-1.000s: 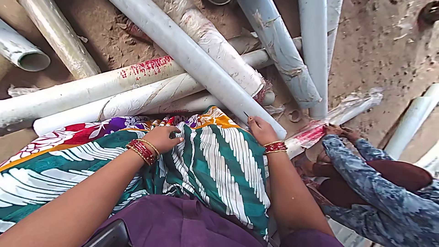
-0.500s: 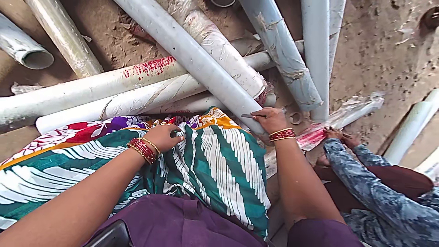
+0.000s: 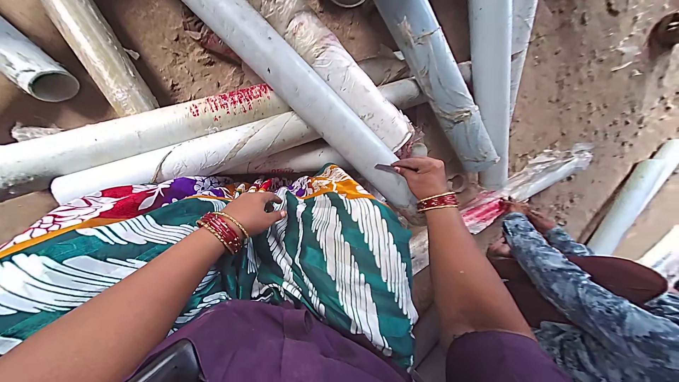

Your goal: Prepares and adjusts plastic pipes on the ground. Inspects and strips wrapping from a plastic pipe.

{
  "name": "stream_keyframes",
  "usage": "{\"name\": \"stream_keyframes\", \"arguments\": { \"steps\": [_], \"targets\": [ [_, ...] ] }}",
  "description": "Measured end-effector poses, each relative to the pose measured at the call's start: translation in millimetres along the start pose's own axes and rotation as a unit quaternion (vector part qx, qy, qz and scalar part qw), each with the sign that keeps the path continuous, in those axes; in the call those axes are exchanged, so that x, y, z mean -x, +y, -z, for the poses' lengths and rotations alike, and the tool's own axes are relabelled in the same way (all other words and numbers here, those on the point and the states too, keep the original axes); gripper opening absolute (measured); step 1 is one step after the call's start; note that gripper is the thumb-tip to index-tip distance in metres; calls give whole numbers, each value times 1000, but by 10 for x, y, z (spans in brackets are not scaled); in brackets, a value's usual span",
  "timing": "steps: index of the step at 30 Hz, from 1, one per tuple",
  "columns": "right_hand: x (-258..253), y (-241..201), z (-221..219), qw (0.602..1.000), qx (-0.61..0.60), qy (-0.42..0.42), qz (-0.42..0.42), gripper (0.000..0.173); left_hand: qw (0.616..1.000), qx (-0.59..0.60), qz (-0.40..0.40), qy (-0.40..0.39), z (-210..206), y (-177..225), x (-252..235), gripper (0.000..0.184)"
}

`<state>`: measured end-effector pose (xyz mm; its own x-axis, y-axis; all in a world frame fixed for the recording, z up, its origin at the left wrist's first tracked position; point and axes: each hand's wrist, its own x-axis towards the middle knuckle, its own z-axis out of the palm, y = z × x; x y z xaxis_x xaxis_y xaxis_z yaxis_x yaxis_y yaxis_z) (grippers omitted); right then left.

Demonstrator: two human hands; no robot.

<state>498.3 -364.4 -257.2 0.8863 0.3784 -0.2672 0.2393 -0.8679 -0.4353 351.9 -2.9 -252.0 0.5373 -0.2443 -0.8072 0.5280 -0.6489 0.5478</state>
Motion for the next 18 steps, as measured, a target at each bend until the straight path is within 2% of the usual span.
{"name": "stream_keyframes", "arguments": {
  "steps": [2,5,10,12,14,18],
  "targets": [
    [-44,-52,-39,999,-12,34,-18,18,1000,5,5,-9,24,14,-7,42],
    [-22,-45,-121,999,36,31,-11,21,1000,4,4,-9,30,6,-5,43],
    [107,-3,-34,993,90,-52,58,18,1000,0,2,-14,24,-5,-15,43],
    [111,-70,-44,998,42,12,53,18,1000,1,4,-18,13,16,-16,43],
    [59,-153,-87,999,9,48,10,18,1000,4,1,-13,5,17,-12,42],
    [16,-72,-219,995,80,54,14,21,1000,4,3,-10,20,20,-11,42]
  ]
}}
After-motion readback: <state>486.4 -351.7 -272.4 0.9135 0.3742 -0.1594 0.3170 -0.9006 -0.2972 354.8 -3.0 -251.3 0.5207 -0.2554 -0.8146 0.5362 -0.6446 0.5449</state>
